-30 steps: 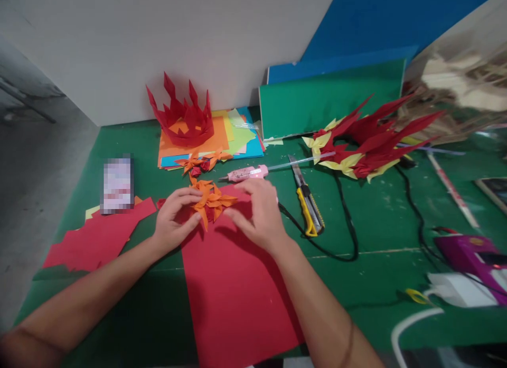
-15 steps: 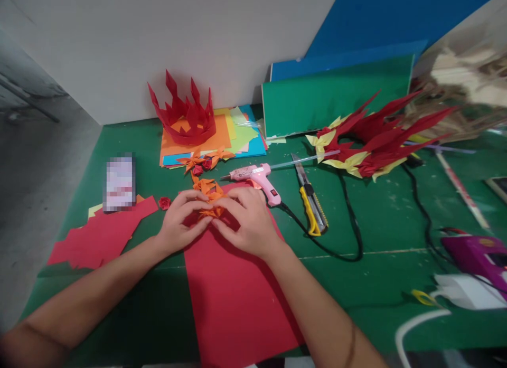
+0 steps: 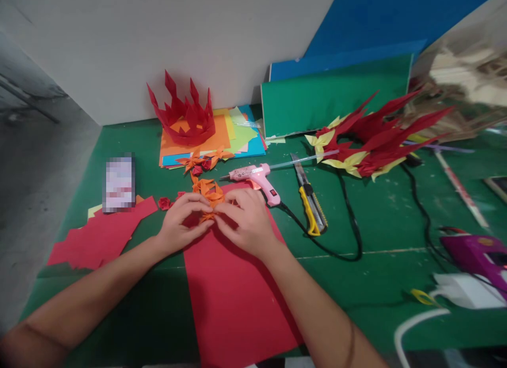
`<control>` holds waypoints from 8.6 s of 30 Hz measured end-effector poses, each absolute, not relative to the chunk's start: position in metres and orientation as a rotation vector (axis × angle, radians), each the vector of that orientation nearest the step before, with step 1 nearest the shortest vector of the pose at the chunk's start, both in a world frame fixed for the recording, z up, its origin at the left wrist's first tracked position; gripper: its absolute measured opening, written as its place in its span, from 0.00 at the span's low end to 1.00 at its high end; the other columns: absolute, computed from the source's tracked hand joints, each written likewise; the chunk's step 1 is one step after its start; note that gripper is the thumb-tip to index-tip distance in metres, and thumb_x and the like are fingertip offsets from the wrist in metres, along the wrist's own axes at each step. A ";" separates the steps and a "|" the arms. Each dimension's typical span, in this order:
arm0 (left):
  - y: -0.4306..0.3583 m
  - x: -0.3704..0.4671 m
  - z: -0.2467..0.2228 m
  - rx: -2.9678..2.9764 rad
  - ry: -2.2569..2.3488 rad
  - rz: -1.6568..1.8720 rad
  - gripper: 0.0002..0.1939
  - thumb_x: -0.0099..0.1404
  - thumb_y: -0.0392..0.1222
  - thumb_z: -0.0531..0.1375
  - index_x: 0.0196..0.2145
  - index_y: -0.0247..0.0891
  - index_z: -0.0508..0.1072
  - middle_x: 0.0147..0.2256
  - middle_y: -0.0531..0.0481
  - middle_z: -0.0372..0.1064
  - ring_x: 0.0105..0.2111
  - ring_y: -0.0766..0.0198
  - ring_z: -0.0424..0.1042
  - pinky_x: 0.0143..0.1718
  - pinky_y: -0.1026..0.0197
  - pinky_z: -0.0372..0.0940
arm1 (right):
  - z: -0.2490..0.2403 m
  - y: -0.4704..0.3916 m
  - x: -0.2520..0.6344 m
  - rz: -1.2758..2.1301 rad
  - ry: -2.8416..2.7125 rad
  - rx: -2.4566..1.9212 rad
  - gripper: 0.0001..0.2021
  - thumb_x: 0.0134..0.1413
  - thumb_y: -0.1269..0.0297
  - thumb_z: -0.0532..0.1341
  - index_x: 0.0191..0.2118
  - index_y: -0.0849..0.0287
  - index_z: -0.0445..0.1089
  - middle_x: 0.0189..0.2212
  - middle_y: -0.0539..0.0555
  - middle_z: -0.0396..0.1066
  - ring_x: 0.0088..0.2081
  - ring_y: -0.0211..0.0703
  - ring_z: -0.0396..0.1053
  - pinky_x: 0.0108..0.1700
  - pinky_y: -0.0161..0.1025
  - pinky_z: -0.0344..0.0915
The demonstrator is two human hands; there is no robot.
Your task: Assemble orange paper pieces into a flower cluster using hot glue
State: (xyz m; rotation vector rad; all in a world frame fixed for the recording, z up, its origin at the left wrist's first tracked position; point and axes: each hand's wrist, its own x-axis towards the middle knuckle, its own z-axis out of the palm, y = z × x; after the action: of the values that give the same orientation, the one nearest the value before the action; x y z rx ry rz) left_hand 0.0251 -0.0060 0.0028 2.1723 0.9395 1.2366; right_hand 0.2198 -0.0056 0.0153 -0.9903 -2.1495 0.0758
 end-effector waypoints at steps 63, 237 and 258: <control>-0.005 0.030 0.004 1.790 0.918 1.102 0.06 0.58 0.36 0.63 0.34 0.38 0.69 0.34 0.48 0.69 0.36 0.63 0.70 0.41 0.58 0.67 | 0.020 -0.010 0.217 -0.306 -2.213 -0.931 0.06 0.58 0.70 0.60 0.30 0.57 0.68 0.30 0.47 0.75 0.36 0.38 0.66 0.41 0.43 0.50; 0.003 0.025 -0.008 1.206 0.979 1.370 0.15 0.53 0.48 0.68 0.38 0.40 0.76 0.36 0.48 0.76 0.36 0.65 0.76 0.38 0.63 0.71 | 0.016 0.003 0.246 -0.267 -1.845 -1.610 0.20 0.56 0.45 0.54 0.38 0.58 0.68 0.21 0.51 0.61 0.26 0.43 0.62 0.27 0.39 0.52; 0.003 0.021 -0.008 1.084 0.912 1.295 0.16 0.53 0.46 0.69 0.39 0.40 0.76 0.36 0.49 0.77 0.35 0.66 0.76 0.40 0.64 0.71 | 0.015 0.002 0.253 -0.302 -1.829 -1.605 0.17 0.59 0.53 0.55 0.46 0.61 0.68 0.28 0.58 0.69 0.34 0.50 0.69 0.34 0.43 0.62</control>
State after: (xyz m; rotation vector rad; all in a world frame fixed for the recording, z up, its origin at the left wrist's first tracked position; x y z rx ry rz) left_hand 0.0208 0.0027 -0.0075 1.0836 0.9119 1.2948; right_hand 0.2534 0.0018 0.0151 -1.6055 -1.8292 -0.3016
